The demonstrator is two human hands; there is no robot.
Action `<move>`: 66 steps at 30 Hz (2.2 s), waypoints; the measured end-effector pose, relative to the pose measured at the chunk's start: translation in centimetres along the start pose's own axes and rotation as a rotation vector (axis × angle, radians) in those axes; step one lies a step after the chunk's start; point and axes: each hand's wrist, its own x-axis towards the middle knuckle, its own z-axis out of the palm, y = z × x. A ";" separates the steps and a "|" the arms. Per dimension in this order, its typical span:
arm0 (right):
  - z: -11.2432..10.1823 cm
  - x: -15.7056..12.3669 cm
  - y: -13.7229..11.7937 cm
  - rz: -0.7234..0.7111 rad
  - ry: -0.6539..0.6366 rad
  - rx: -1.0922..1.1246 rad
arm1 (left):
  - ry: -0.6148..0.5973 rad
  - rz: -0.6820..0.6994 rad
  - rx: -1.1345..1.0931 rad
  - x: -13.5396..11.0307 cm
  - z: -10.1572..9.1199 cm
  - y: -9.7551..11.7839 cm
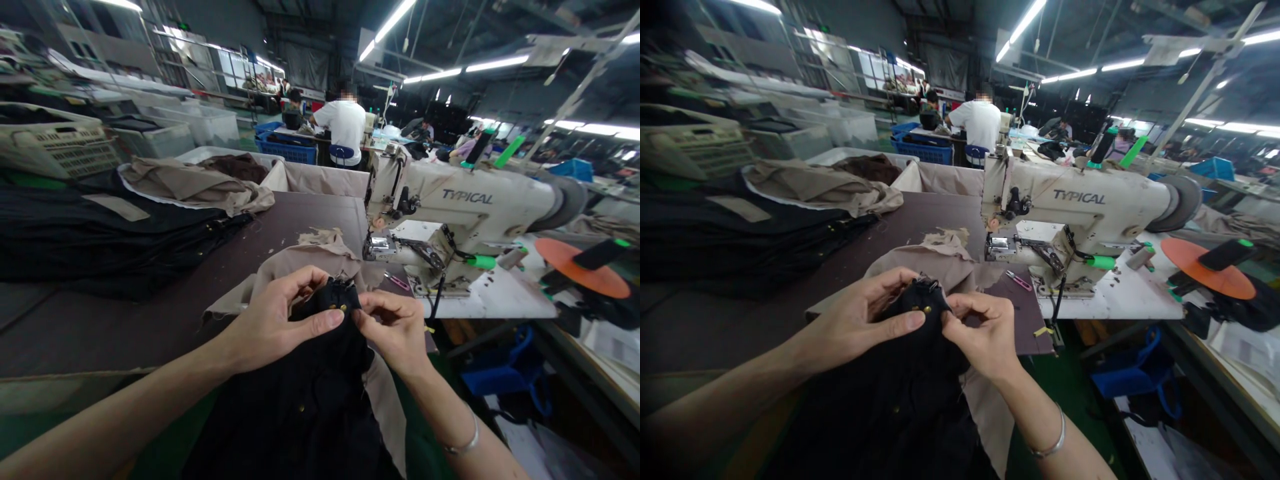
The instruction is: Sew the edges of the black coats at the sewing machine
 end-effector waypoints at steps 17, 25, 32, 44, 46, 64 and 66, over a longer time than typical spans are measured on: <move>-0.7 2.0 -3.4 -0.032 -0.304 -0.037 | 0.207 0.313 0.272 -0.8 1.6 -0.1; 1.3 0.0 -3.5 -0.363 -0.024 -0.320 | 0.326 0.329 0.388 -1.2 1.4 -1.7; 2.4 -0.2 -2.0 -0.071 0.035 -0.010 | 0.365 0.473 0.559 -1.8 1.5 -2.0; 2.0 1.4 -3.5 -0.176 -0.087 -0.147 | 0.138 0.161 0.005 -1.2 0.0 0.3; 2.1 1.6 -3.8 -0.210 -0.099 -0.179 | 0.152 0.122 -0.064 -1.1 0.0 0.7; 1.9 -0.5 -2.4 -0.779 0.016 -0.313 | 0.149 0.635 0.497 -3.3 -0.6 1.0; 1.7 -0.8 -2.4 -0.831 0.013 -0.347 | 0.181 0.770 0.556 -3.4 -0.5 0.4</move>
